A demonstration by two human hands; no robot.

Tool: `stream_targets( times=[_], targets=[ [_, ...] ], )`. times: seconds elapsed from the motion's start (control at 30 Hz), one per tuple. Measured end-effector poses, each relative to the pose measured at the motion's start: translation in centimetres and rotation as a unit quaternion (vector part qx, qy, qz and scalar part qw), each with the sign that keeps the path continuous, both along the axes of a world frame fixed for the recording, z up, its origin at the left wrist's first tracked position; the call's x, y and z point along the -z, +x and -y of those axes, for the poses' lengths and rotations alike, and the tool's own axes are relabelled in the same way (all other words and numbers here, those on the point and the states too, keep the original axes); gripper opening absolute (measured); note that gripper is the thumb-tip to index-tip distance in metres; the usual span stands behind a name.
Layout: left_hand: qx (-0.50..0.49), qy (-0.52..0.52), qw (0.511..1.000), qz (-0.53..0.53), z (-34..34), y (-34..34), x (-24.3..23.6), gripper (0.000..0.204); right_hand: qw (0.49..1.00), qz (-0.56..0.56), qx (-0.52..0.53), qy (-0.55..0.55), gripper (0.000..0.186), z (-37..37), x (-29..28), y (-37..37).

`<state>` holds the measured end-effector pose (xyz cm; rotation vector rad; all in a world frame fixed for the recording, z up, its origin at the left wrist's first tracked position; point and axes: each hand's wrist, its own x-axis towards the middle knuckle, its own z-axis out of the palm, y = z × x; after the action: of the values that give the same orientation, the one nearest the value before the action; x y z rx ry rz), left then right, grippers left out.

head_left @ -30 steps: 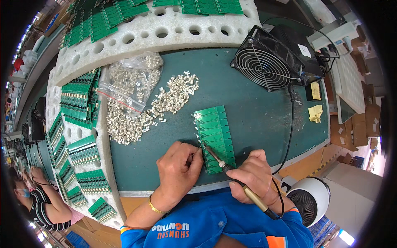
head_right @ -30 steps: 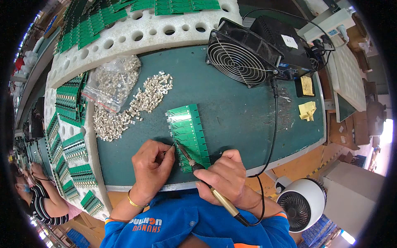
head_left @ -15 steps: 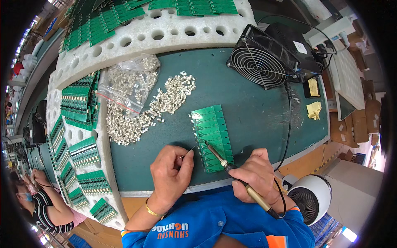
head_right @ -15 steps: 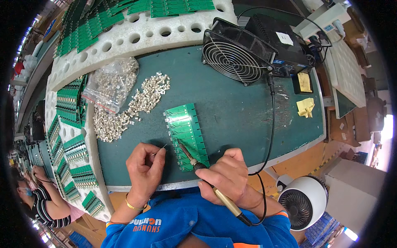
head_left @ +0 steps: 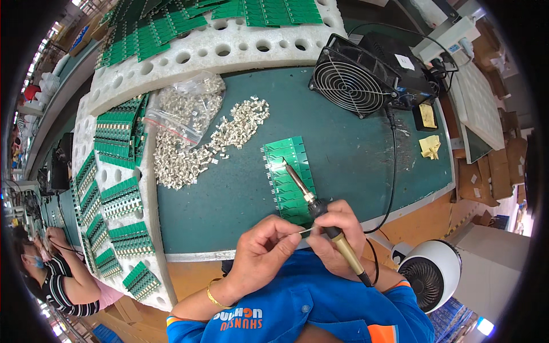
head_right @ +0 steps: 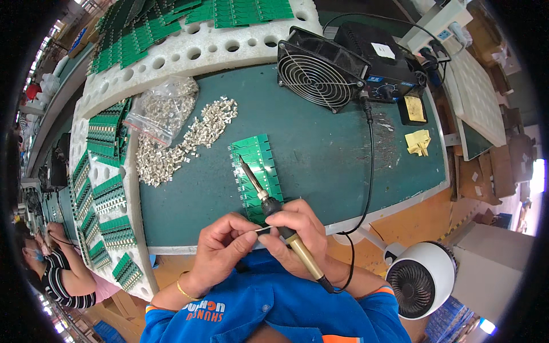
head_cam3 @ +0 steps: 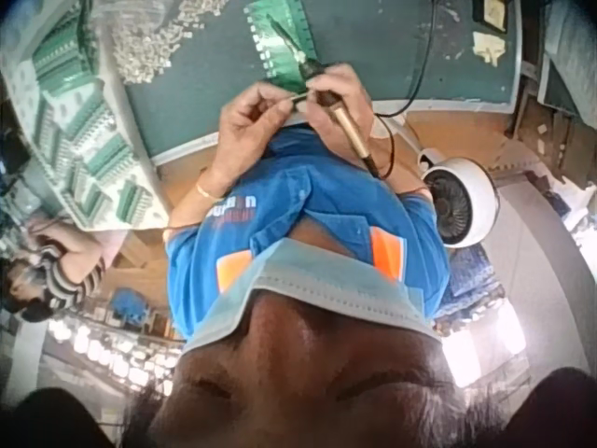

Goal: The person solders components onto a circuit board strip using a soldering iron, places the strip onto a foam holder, and solders pins onto another circuit board strip.

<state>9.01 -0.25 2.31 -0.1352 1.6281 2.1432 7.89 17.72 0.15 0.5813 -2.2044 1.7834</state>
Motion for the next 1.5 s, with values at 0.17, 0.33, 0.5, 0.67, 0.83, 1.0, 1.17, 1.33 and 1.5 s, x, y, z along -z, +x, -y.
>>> stream_targets(
  times=[0.17, 0.33, 0.5, 0.67, 0.83, 1.0, 1.17, 1.33, 1.5],
  targets=[
    [0.007, -0.129, 0.977, -0.170, -0.4, 0.2, -0.6, 0.009, 0.994, 0.084, 0.008, -0.073, 0.030, 0.3, -0.1, 0.9],
    [0.019, -0.174, 0.968, -0.180, 0.3, 0.8, -1.1, 0.009, 0.994, 0.076, -0.006, -0.072, 0.032, -0.3, -0.4, 1.0],
    [0.047, -0.185, 0.971, -0.141, 2.4, 1.8, -0.8, 0.008, 0.994, 0.060, 0.008, -0.086, 0.033, -1.4, -0.8, 0.5],
    [-0.003, -0.261, 0.937, -0.231, 3.2, 2.4, -0.9, 0.009, 0.998, 0.058, -0.012, -0.026, 0.027, -1.9, -1.3, 0.2],
    [-0.096, -0.294, 0.911, -0.273, 3.7, 2.2, -0.2, 0.008, 1.000, 0.002, -0.011, 0.023, 0.023, -3.6, -0.9, 0.3],
    [-0.154, -0.338, 0.894, -0.251, 2.8, 1.7, 0.5, 0.005, 0.999, -0.003, 0.003, 0.047, 0.025, -3.0, -0.7, 0.4],
    [-0.147, -0.351, 0.887, -0.261, 2.3, 0.9, 0.7, 0.006, 0.998, -0.023, 0.007, 0.055, 0.025, -2.7, -0.6, -0.1],
    [-0.133, -0.379, 0.867, -0.296, 1.7, 0.2, 0.9, 0.007, 0.997, -0.044, 0.009, 0.066, 0.019, -2.3, -0.3, -0.8],
    [-0.125, -0.388, 0.862, -0.302, 1.7, 0.0, 1.5, 0.007, 0.995, -0.055, 0.010, 0.078, 0.013, -2.0, 0.0, -1.2]
  ],
)
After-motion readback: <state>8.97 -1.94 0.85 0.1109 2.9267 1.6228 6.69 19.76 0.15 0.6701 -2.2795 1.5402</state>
